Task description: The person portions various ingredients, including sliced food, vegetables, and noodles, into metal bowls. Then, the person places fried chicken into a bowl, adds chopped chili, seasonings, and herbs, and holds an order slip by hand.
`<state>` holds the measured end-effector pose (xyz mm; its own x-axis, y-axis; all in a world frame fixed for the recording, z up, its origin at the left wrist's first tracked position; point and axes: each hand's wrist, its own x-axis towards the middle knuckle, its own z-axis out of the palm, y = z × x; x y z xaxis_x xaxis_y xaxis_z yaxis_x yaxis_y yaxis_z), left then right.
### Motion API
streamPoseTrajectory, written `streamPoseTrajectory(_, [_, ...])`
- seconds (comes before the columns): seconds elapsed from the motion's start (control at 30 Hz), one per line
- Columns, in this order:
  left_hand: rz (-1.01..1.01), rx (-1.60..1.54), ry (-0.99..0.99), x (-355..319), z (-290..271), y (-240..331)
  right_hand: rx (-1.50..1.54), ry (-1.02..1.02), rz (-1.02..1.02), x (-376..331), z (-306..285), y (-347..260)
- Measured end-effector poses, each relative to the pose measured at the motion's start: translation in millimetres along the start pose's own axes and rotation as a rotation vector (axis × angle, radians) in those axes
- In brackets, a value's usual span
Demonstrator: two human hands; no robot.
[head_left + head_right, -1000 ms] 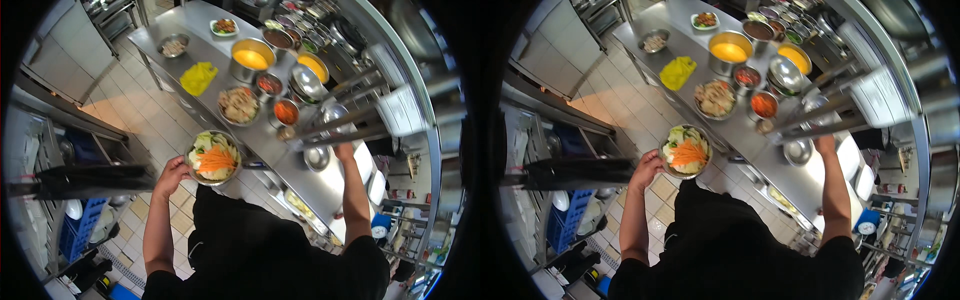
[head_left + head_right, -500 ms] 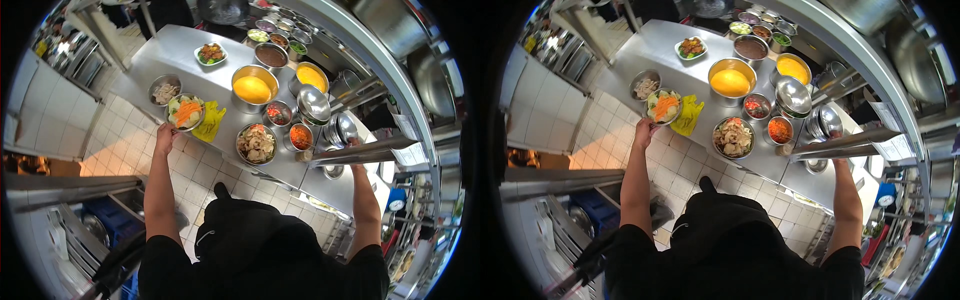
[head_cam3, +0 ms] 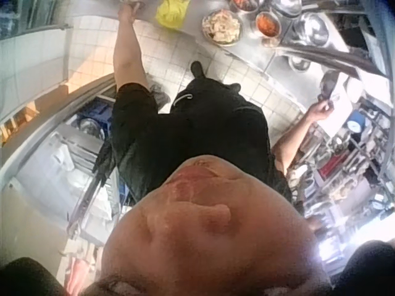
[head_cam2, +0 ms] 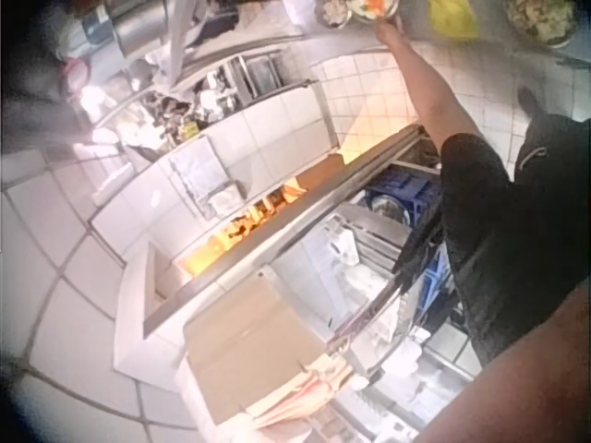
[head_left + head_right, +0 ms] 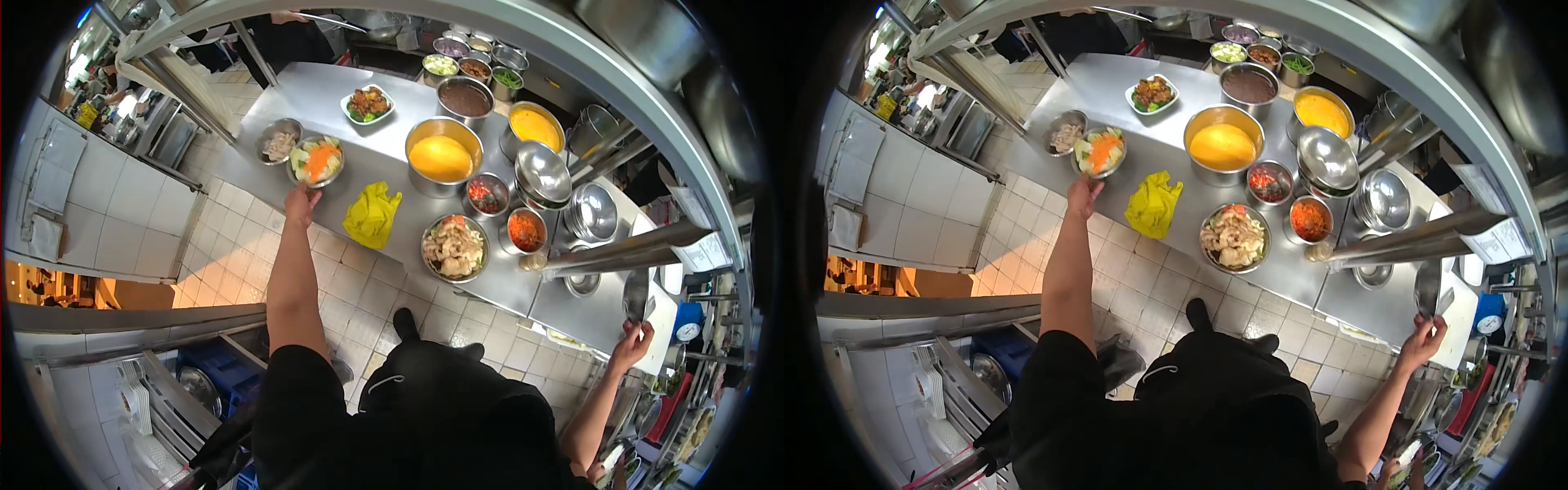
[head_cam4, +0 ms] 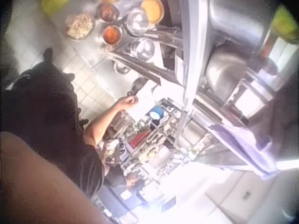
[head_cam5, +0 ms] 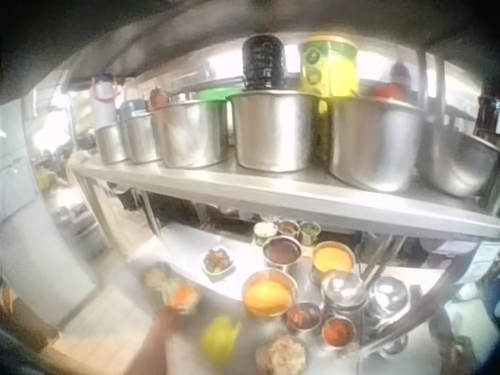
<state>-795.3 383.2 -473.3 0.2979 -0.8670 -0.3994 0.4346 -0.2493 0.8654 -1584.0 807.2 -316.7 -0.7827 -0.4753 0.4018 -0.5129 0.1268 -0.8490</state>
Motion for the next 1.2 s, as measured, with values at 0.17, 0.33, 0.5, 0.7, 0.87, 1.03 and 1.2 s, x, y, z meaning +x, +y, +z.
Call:
streamPoseTrajectory(0.17, [-0.01,0.011,0.043,-44.5,7.5,-41.6,0.02,0.006,0.083,-37.7,-107.8,11.2])
streamPoseTrajectory(0.33, [-0.017,-0.039,0.058,-137.0,-88.2,-70.6,0.109,-0.312,0.402,-31.3,-133.5,6.6])
streamPoseTrajectory(0.5, [0.028,-0.051,0.173,-320.8,-53.5,-121.2,0.382,-0.314,0.599,-6.0,-217.8,44.0])
streamPoseTrajectory(0.7, [-0.042,0.028,0.029,-437.3,4.2,-186.0,1.095,0.089,1.032,30.5,-301.1,208.3])
streamPoseTrajectory(0.87, [-0.12,0.354,-0.463,-580.3,272.7,-285.1,1.044,0.421,1.138,16.0,-331.2,282.5])
streamPoseTrajectory(1.03, [-0.299,0.62,-1.082,-735.6,407.5,-351.5,0.593,-0.175,0.569,-40.5,-339.7,217.7])
streamPoseTrajectory(1.2, [-0.583,0.777,-1.008,-778.9,431.1,-448.5,0.104,-0.659,0.078,-80.7,-364.1,225.6])
